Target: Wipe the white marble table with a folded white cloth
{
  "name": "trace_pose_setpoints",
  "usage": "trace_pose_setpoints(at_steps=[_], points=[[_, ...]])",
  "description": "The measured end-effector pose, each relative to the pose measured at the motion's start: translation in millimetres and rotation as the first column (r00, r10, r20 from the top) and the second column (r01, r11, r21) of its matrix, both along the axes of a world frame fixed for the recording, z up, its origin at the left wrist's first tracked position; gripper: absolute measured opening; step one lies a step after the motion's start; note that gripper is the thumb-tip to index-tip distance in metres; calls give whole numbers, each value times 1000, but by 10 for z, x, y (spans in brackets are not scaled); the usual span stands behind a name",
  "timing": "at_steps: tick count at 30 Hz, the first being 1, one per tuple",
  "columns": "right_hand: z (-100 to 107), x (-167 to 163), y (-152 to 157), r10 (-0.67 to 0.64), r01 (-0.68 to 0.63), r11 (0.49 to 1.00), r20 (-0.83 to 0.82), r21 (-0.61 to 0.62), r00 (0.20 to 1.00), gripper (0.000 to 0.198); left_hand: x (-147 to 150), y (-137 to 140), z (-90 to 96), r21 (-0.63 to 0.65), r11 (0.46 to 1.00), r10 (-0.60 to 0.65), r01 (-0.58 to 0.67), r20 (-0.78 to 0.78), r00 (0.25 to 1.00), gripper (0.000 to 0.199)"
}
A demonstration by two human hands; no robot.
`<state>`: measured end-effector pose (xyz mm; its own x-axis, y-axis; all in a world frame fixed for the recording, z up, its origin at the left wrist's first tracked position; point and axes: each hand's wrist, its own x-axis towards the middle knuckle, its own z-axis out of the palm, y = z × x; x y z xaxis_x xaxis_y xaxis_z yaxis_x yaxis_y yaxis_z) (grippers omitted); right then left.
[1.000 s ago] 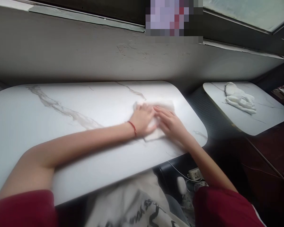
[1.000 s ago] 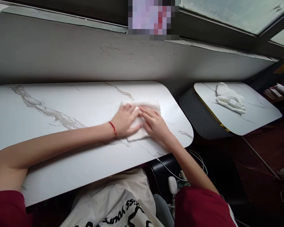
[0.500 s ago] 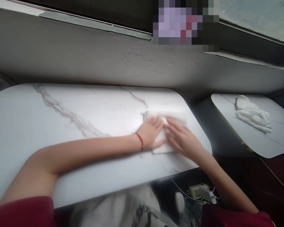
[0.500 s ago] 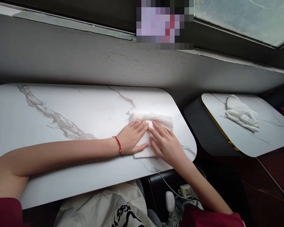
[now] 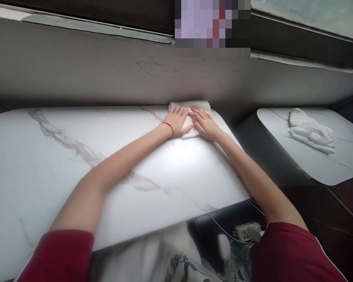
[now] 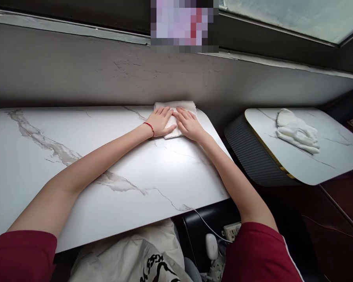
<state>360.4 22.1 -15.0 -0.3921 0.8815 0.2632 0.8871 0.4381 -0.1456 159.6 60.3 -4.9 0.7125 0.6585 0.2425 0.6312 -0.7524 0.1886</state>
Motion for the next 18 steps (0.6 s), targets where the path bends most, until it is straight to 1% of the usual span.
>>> trace_pose_setpoints(at_steps=[3,6,9,13,16,18], points=[[43,81,-100,-12,12,1000,4,-7,1000,51,89,-41,-19,30,999,-33,33,-3,999,68],[62,201,-387,-52,52,999,9,-7,999,51,244,-217,-25,52,995,-88,89,-19,996,69],[52,364,-850,-117,117,993,11,31,993,49,461,-529,-9,53,985,-163,165,-46,986,71],[7,546,-1619,-198,195,977,19,91,980,47,708,-1073,22,49,959,-275,278,-64,959,73],[-31,587,-2093,-235,230,964,19,131,972,49,772,-1418,38,63,936,-341,345,-73,937,75],[-39,577,-2266,-256,252,959,18,134,966,50,767,-1544,43,64,927,-363,368,-84,928,76]])
